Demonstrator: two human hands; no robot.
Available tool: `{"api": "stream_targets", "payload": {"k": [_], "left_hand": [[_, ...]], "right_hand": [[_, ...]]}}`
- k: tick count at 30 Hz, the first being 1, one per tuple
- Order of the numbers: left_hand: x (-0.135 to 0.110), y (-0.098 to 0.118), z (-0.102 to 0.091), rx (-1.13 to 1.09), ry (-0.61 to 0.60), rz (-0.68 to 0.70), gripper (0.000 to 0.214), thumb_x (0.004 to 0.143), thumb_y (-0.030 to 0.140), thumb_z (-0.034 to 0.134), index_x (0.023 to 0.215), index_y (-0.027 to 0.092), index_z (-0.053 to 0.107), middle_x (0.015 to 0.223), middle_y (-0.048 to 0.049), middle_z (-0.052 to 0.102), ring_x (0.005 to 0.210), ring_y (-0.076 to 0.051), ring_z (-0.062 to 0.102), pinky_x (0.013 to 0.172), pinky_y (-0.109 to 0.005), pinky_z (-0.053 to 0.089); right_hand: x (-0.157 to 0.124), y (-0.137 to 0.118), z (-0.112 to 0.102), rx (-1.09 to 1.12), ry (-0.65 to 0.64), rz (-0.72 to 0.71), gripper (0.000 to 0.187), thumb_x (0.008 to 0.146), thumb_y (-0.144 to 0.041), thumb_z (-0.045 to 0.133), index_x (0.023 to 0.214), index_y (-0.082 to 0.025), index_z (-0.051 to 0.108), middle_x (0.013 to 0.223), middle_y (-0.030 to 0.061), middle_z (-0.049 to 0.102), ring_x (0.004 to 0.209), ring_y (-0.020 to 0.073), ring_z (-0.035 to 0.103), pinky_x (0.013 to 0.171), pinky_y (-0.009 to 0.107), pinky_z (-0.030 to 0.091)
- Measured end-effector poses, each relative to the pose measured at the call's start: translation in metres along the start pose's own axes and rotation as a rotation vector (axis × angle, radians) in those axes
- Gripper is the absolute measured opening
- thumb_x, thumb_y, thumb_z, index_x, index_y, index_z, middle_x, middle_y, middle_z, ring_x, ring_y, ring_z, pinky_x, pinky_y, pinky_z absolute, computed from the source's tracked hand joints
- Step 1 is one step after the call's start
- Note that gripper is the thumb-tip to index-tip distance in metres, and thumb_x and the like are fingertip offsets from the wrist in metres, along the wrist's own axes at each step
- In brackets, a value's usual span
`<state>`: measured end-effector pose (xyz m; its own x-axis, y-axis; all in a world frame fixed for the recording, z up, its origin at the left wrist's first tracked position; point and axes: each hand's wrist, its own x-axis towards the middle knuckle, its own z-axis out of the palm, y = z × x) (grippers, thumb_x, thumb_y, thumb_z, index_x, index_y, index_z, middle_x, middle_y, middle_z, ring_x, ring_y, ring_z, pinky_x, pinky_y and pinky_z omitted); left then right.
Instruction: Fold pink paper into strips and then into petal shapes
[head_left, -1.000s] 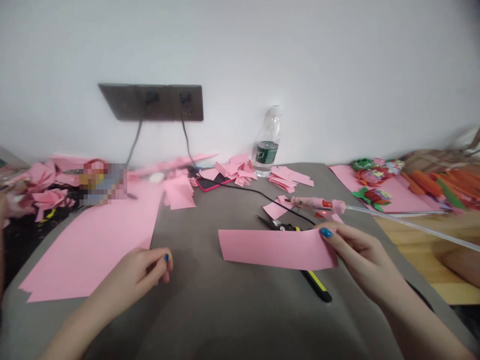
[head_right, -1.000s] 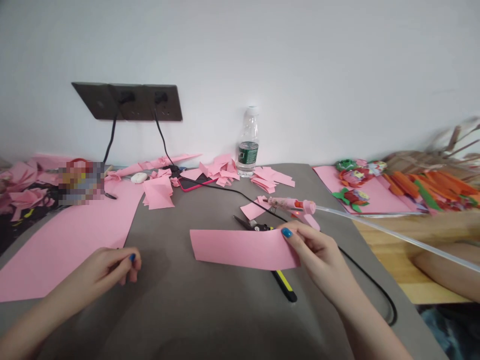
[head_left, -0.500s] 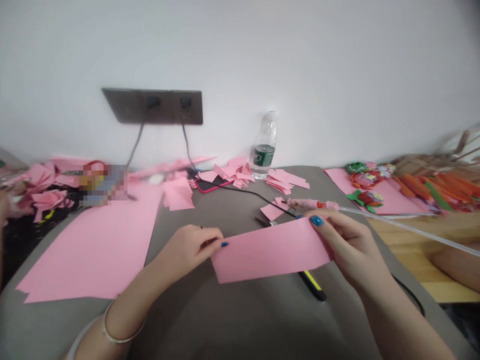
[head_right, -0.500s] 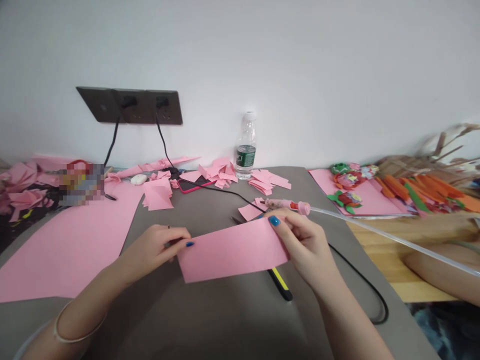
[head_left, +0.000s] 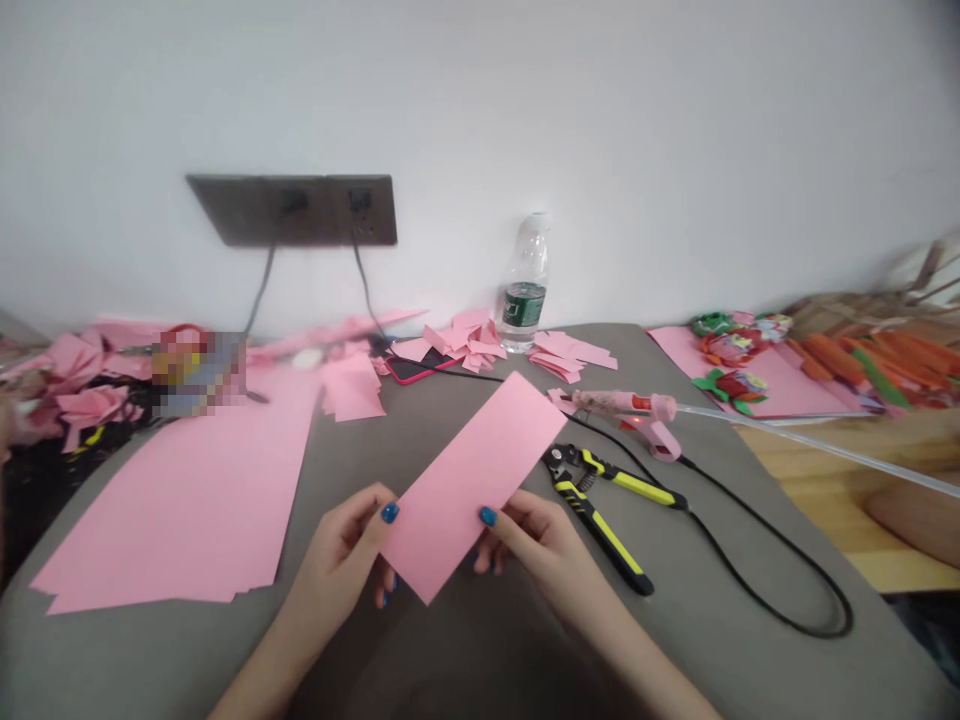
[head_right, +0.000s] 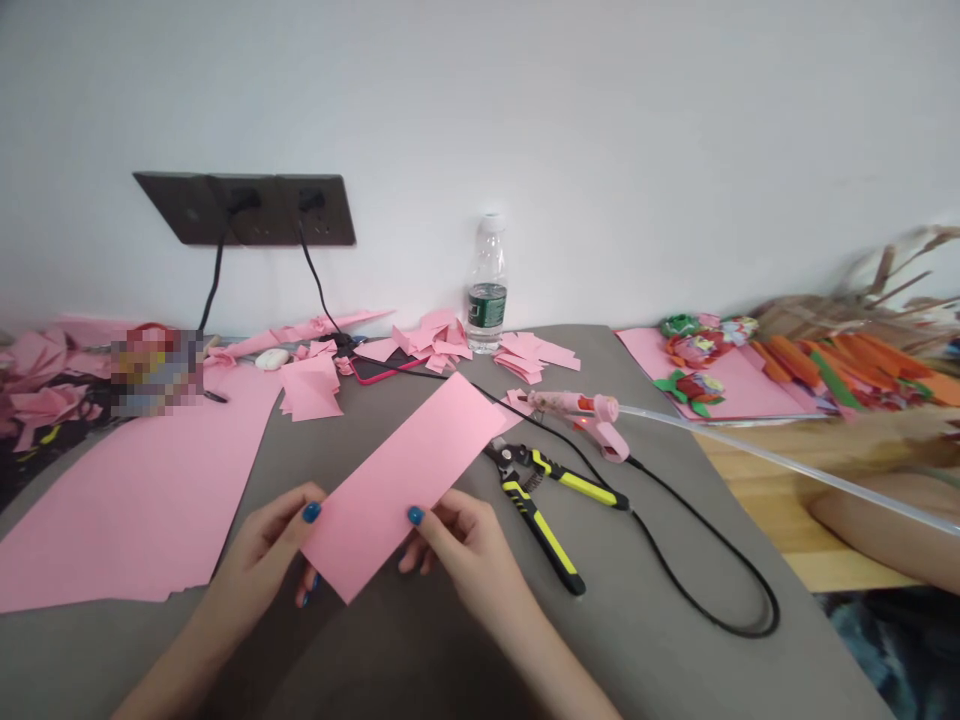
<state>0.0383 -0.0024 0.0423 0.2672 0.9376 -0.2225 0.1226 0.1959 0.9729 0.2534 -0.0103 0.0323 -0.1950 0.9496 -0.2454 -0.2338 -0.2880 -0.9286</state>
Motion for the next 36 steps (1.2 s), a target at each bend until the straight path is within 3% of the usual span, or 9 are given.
{"api": "stream_targets", "payload": {"k": [2, 4, 7, 12, 16, 20, 24, 30, 36], "left_hand": [[-0.005, -0.006, 0.008, -0.134, 0.044, -0.028, 0.058, 0.079, 0.078, 0.058, 0.078, 0.021, 0.052, 0.052, 0.0079, 0.045, 0.04, -0.009, 0.04, 0.037, -0.018, 0.035], [-0.008, -0.01, 0.016, -0.118, 0.039, -0.082, 0.062, 0.07, 0.08, 0.066, 0.077, 0.02, 0.052, 0.055, 0.0075, 0.045, 0.043, -0.008, 0.037, 0.039, -0.018, 0.034], [-0.011, -0.009, 0.025, 0.005, -0.015, -0.13, 0.059, 0.077, 0.077, 0.062, 0.072, 0.018, 0.054, 0.056, 0.0061, 0.042, 0.048, -0.009, 0.035, 0.044, -0.02, 0.032], [-0.011, -0.002, 0.022, 0.081, -0.084, -0.053, 0.051, 0.09, 0.066, 0.052, 0.071, 0.019, 0.057, 0.053, 0.0066, 0.038, 0.049, -0.011, 0.034, 0.05, -0.024, 0.032], [-0.015, -0.002, 0.017, 0.129, -0.076, -0.051, 0.047, 0.09, 0.062, 0.054, 0.07, 0.019, 0.054, 0.056, 0.005, 0.042, 0.052, -0.013, 0.039, 0.054, -0.026, 0.035], [-0.021, -0.007, 0.011, 0.155, -0.074, -0.097, 0.044, 0.091, 0.059, 0.054, 0.073, 0.019, 0.056, 0.059, 0.0041, 0.045, 0.053, -0.013, 0.041, 0.055, -0.026, 0.036], [-0.028, -0.005, -0.001, 0.225, -0.071, -0.157, 0.049, 0.09, 0.065, 0.051, 0.069, 0.02, 0.053, 0.056, 0.0049, 0.042, 0.051, -0.014, 0.04, 0.056, -0.026, 0.037], [-0.035, 0.008, -0.016, 0.334, -0.13, -0.244, 0.053, 0.088, 0.07, 0.048, 0.068, 0.021, 0.053, 0.053, 0.0045, 0.043, 0.054, -0.016, 0.042, 0.06, -0.027, 0.039], [-0.039, 0.003, -0.025, 0.325, -0.09, -0.249, 0.056, 0.085, 0.074, 0.049, 0.065, 0.022, 0.053, 0.05, 0.0053, 0.042, 0.05, -0.015, 0.041, 0.057, -0.027, 0.039]], "right_hand": [[0.0, 0.008, 0.01, 0.078, 0.092, -0.017, 0.048, 0.073, -0.061, 0.079, 0.081, -0.015, 0.07, 0.056, 0.0021, 0.069, 0.05, 0.013, 0.064, 0.048, 0.021, 0.046], [-0.001, 0.013, 0.017, 0.121, 0.125, -0.026, 0.046, 0.074, -0.06, 0.079, 0.081, -0.015, 0.07, 0.057, 0.0029, 0.07, 0.05, 0.0129, 0.064, 0.049, 0.022, 0.047], [-0.003, 0.015, 0.024, 0.115, 0.084, -0.034, 0.044, 0.072, -0.057, 0.08, 0.079, -0.015, 0.07, 0.058, 0.0027, 0.07, 0.049, 0.0132, 0.062, 0.048, 0.023, 0.048], [-0.004, 0.01, 0.024, 0.014, -0.029, 0.008, 0.035, 0.068, -0.048, 0.082, 0.07, -0.015, 0.071, 0.06, 0.0036, 0.07, 0.049, 0.0124, 0.059, 0.046, 0.022, 0.045], [-0.004, 0.008, 0.02, 0.0, 0.016, 0.032, 0.027, 0.068, -0.041, 0.079, 0.069, -0.015, 0.071, 0.053, 0.0006, 0.064, 0.046, 0.0114, 0.056, 0.044, 0.022, 0.042], [-0.003, 0.01, 0.01, -0.076, 0.075, 0.064, 0.023, 0.065, -0.036, 0.078, 0.061, -0.017, 0.066, 0.054, 0.0011, 0.064, 0.044, 0.0121, 0.056, 0.043, 0.023, 0.04], [-0.005, 0.012, -0.01, -0.156, 0.151, 0.069, 0.018, 0.066, -0.033, 0.075, 0.065, -0.016, 0.068, 0.064, 0.0045, 0.071, 0.046, 0.0126, 0.058, 0.044, 0.023, 0.042], [-0.01, 0.011, -0.033, -0.221, 0.211, -0.007, 0.016, 0.067, -0.032, 0.073, 0.062, -0.017, 0.07, 0.06, 0.0039, 0.07, 0.048, 0.0146, 0.059, 0.046, 0.025, 0.045], [-0.013, -0.005, -0.049, -0.249, 0.23, -0.087, 0.016, 0.072, -0.029, 0.074, 0.063, -0.018, 0.067, 0.064, 0.0013, 0.068, 0.052, 0.0131, 0.059, 0.049, 0.023, 0.046]]}}
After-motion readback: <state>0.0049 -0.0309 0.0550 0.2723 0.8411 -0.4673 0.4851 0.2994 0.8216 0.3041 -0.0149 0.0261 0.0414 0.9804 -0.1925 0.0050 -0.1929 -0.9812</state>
